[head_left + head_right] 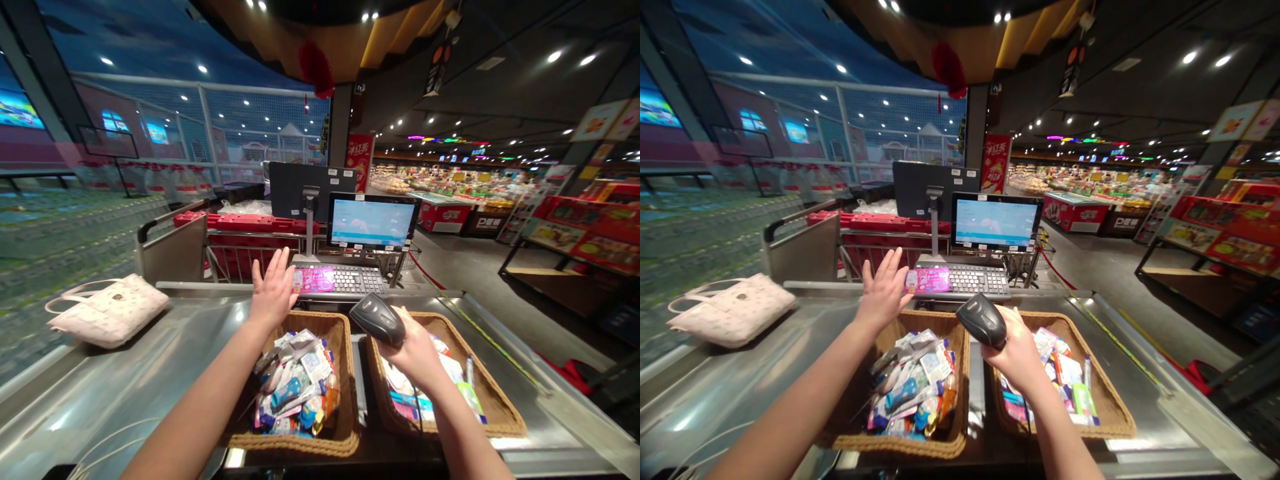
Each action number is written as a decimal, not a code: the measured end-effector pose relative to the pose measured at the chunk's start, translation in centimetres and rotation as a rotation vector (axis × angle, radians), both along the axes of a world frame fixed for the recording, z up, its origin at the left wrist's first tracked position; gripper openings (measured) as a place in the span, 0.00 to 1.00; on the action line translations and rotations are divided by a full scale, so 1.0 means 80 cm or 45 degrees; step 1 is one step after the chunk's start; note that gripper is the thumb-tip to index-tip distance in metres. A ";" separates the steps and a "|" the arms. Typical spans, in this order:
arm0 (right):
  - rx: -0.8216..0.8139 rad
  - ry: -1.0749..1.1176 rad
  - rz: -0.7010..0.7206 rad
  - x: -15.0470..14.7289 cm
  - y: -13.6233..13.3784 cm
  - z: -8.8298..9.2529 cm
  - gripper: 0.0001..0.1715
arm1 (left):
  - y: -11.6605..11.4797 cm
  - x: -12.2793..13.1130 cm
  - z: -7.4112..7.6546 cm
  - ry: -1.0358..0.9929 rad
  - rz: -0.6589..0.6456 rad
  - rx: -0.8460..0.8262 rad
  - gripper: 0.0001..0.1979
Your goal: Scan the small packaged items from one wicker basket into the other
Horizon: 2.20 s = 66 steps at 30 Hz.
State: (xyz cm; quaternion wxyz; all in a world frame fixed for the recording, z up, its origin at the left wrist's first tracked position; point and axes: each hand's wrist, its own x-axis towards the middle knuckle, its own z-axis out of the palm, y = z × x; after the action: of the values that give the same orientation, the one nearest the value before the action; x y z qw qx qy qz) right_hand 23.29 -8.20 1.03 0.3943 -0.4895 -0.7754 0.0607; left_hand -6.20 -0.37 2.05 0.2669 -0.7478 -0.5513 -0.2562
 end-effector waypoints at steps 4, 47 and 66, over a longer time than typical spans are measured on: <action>-0.002 0.022 -0.018 -0.004 -0.002 0.001 0.18 | -0.003 -0.003 0.003 -0.006 0.014 -0.013 0.25; -0.310 0.013 0.005 -0.017 0.001 -0.053 0.06 | -0.036 -0.039 -0.182 0.233 -0.162 -0.829 0.27; -0.181 0.411 -0.689 0.141 -0.032 -0.076 0.15 | -0.014 0.185 -0.150 -0.078 -0.547 -0.695 0.24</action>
State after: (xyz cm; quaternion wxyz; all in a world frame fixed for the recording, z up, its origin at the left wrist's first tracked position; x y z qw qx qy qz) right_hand 34.54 -10.76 -5.02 0.4788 -0.6883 -0.5383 0.0847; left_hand 8.58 -1.47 -9.96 -0.0195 -0.8825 -0.4373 -0.1720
